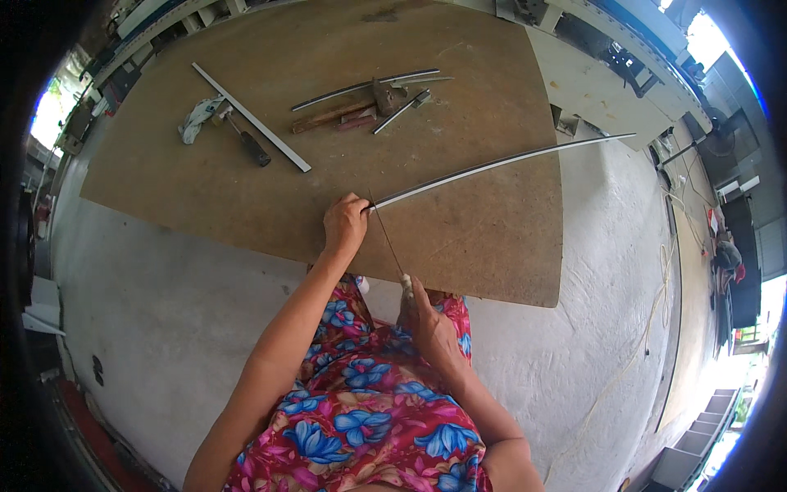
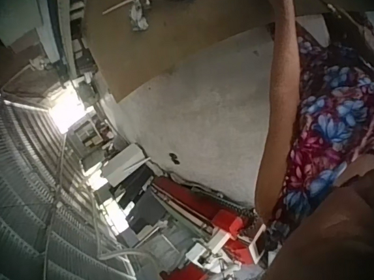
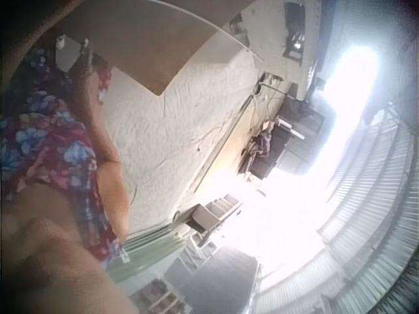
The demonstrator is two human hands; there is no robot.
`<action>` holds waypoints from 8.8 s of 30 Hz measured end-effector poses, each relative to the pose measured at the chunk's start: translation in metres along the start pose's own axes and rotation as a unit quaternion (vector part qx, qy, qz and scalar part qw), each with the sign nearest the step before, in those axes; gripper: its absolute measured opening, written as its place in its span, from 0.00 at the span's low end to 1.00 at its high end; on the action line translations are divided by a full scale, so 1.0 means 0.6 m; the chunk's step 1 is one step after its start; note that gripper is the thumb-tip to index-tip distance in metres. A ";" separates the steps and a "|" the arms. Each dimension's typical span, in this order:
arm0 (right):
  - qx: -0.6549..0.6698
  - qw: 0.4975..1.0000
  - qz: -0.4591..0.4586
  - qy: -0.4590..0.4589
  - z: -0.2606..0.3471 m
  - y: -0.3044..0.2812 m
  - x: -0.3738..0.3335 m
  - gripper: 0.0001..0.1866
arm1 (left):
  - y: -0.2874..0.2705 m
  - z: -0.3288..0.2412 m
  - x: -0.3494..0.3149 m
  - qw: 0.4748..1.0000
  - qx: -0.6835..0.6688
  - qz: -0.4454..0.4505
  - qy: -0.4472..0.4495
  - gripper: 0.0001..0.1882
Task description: The person cuts a metal strip using a hand saw, then sands the strip with a piece of sandpaper.
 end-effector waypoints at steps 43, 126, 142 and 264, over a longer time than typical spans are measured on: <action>0.051 0.998 -0.032 -0.022 0.006 0.015 0.033 0.31 | -0.081 0.083 -0.083 0.989 -0.120 -0.050 -0.076 0.09; -0.061 0.994 0.045 -0.084 0.054 0.058 0.026 0.36 | -0.053 0.042 -0.079 0.996 -0.009 -0.027 -0.088 0.04; -0.088 0.991 0.064 -0.073 0.057 0.059 0.016 0.36 | -0.057 0.044 -0.076 0.994 -0.013 -0.004 -0.105 0.03; -0.084 0.993 0.026 -0.083 0.061 0.131 0.161 0.32 | -0.062 0.057 -0.062 0.995 -0.013 0.003 -0.096 0.04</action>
Point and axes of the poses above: each hand's wrist, its own x-axis towards the middle knuckle, its own y-axis out of the palm, z = x × y, the point moved 2 cm from there along x, towards the middle knuckle, and after that the axes turned 2 degrees about x, right-handed, at the moved point
